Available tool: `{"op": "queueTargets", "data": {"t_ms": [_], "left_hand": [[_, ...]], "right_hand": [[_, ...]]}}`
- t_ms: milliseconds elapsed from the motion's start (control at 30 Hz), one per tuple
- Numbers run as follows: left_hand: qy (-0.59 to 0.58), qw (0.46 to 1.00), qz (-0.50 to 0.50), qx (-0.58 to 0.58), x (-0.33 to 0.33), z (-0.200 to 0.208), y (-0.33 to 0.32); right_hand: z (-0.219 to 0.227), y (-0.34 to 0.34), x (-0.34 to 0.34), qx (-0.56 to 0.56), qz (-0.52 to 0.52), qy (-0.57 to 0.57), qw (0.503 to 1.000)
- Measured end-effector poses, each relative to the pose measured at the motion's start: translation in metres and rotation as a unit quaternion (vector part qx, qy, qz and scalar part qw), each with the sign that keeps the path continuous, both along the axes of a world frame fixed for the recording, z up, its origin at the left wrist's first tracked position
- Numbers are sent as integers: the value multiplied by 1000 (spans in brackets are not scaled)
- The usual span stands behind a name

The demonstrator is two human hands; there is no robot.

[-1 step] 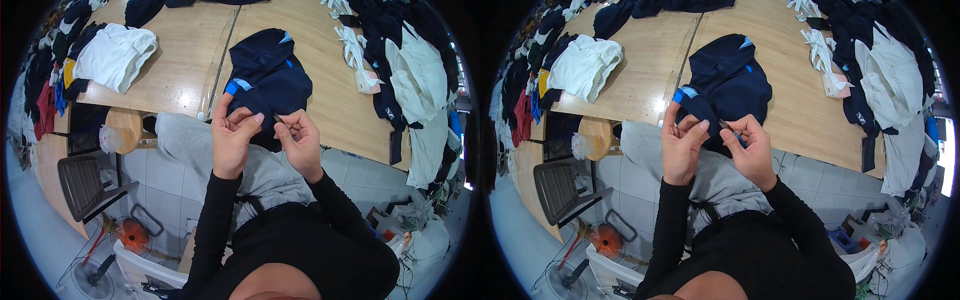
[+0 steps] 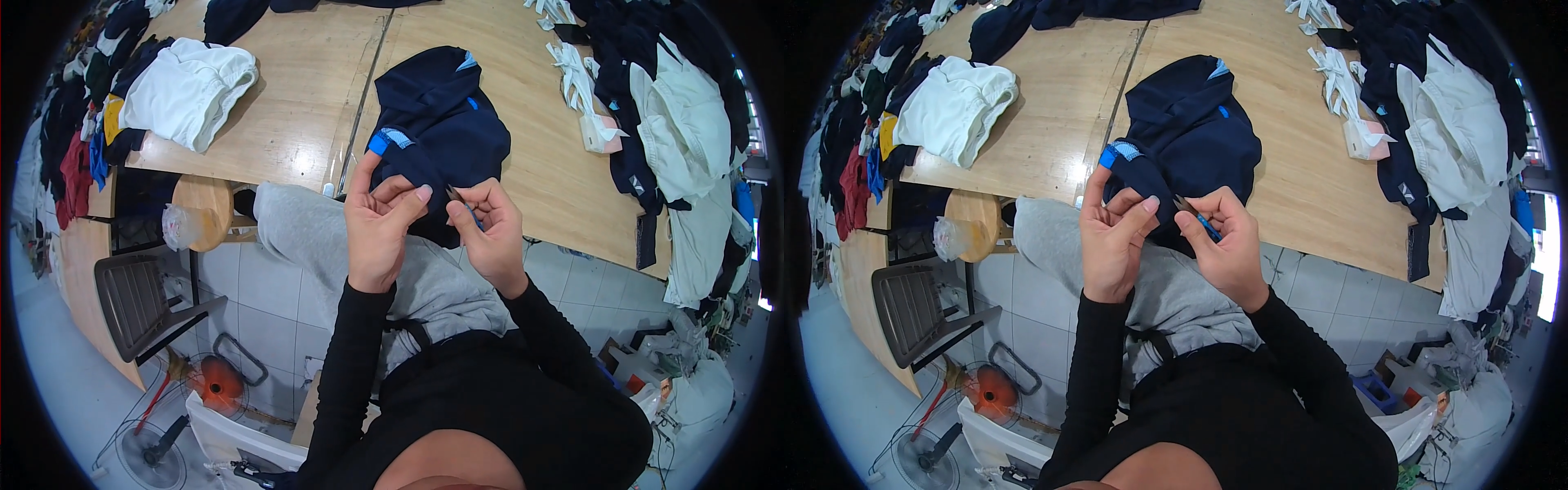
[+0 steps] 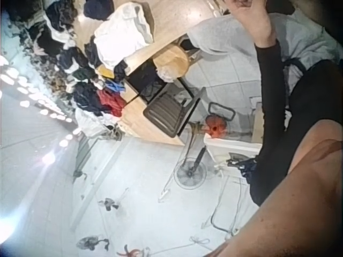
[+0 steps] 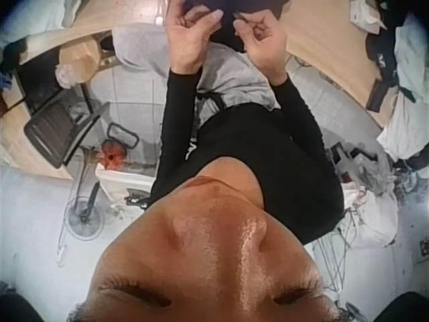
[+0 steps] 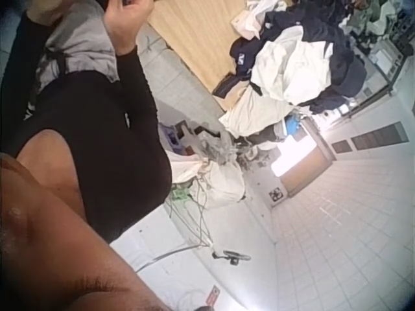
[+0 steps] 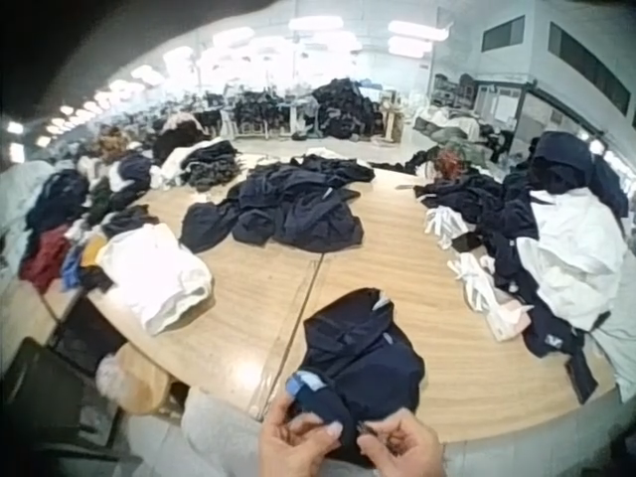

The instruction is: The recorder uses thread snips to trim loose threads and inspect dark-colored sports shorts on a factory workbench.

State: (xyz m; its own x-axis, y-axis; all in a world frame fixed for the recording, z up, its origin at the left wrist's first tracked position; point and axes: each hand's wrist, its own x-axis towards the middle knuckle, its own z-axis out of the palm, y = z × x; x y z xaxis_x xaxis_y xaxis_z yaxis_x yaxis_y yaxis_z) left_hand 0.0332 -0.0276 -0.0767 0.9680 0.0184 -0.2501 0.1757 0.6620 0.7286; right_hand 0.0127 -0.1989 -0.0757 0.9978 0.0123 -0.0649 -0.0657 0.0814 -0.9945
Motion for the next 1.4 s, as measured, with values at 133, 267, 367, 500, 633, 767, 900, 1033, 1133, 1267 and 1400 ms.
{"op": "queueTargets", "data": {"t_ms": [133, 267, 367, 500, 633, 767, 900, 1033, 1133, 1267, 1400], "left_hand": [[-11, 1000, -1, 2, -1, -4, 2], [-8, 1000, -3, 19, -2, -3, 5], [-4, 1000, -15, 27, -2, 1, 8], [-12, 999, -46, 26, -1, 8, 11], [-16, 997, -67, 28, 0, 9, 12], [-18, 997, -67, 34, -1, 10, 14], [-7, 998, -47, 32, -2, 10, 12], [-3, 998, -49, 30, -1, 9, 14], [-12, 998, -57, 35, -1, 9, 15], [-19, 997, -66, 35, -2, 9, 16], [-19, 996, -73, 44, -2, 9, 18]], "right_hand": [[-8, -4, 3, -61, 2, -58, 996], [-5, -4, 4, -51, -12, -62, 997], [-1, -7, 6, -139, -3, -111, 984], [2, -8, 7, -172, 10, -139, 975], [6, -7, 7, -188, 3, -161, 969], [15, -7, 4, -239, 26, -162, 957], [9, -2, 1, -57, -60, -69, 994], [2, -13, 2, -163, 11, -132, 978], [10, -11, 3, -186, 42, -118, 975], [16, -9, 5, -230, 47, -147, 961], [7, -10, 6, -186, 5, -154, 970]]}}
